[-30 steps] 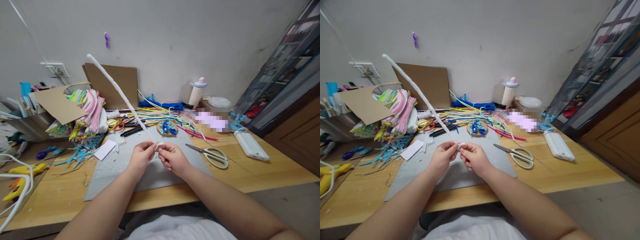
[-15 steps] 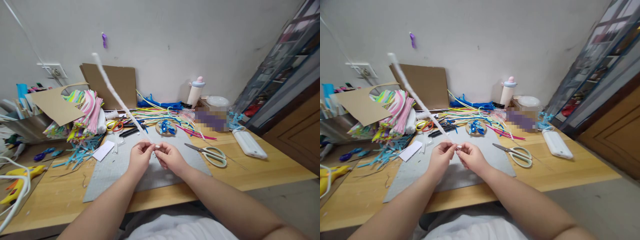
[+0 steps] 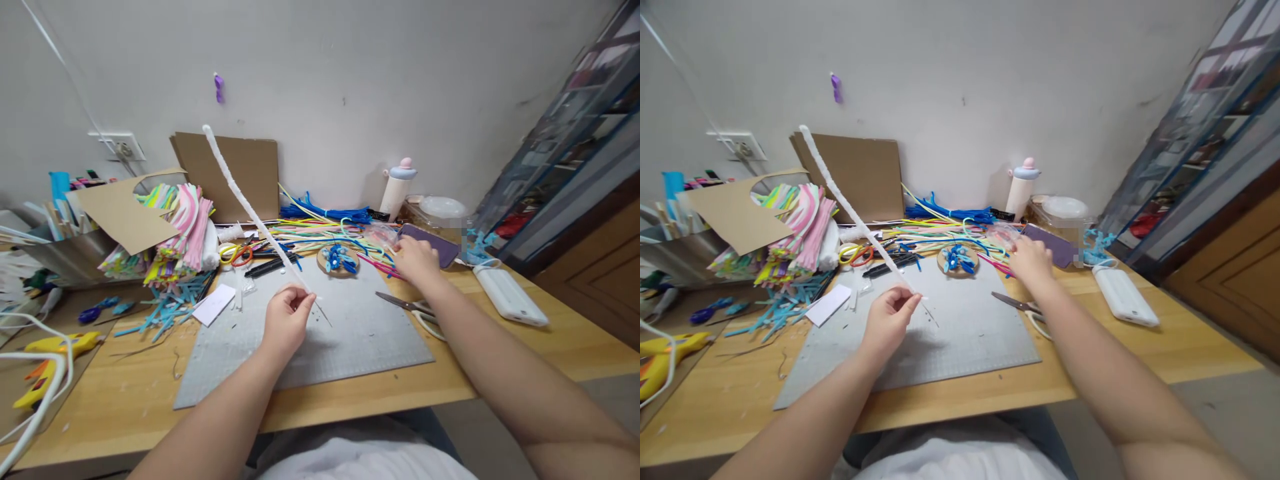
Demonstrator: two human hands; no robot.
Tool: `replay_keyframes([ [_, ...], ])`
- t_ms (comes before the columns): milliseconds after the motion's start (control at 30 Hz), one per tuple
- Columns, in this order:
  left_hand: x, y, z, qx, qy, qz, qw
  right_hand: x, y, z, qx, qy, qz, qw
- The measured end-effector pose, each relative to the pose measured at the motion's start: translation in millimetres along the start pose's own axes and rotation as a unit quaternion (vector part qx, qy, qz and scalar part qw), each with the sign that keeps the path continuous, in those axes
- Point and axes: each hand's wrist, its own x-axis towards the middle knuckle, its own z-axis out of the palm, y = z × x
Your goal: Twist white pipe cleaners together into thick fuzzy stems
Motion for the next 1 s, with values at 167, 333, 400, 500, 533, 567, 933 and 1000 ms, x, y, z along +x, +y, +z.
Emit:
replay_keyframes([
  [167,-1,3,0.9,0.020,-0.009,0.009,1.000,22,51,15,-0.129,-0.040,0.030,0.990],
  [333,-1,5,-0.2,0.035,-0.018,0.010,0.999,28,62,27,-0.187,-0.077,0.012,0.979],
  [400,-1,5,-0.3,0.038,-0.021,0.009,0.999,28,62,28,-0.196,-0.087,0.016,0.977],
  [500,0,5,0.1,0.042,-0.023,0.009,0.999,24,60,27,-0.199,-0.103,0.027,0.974],
  [533,0,5,0.3,0.043,-0.024,0.009,0.999,23,58,25,-0.197,-0.108,0.032,0.974],
  [567,0,5,0.5,0.043,-0.025,0.009,0.999,22,55,23,-0.194,-0.112,0.036,0.974],
  [933,1,3,0.1,0.033,-0.008,0.008,0.999,-42,-66,-31,0.032,-0.185,-0.096,0.978],
  [1000,2,2,-1.3,0.028,0.004,0.007,1.000,-72,-94,-32,0.247,-0.231,-0.153,0.929],
])
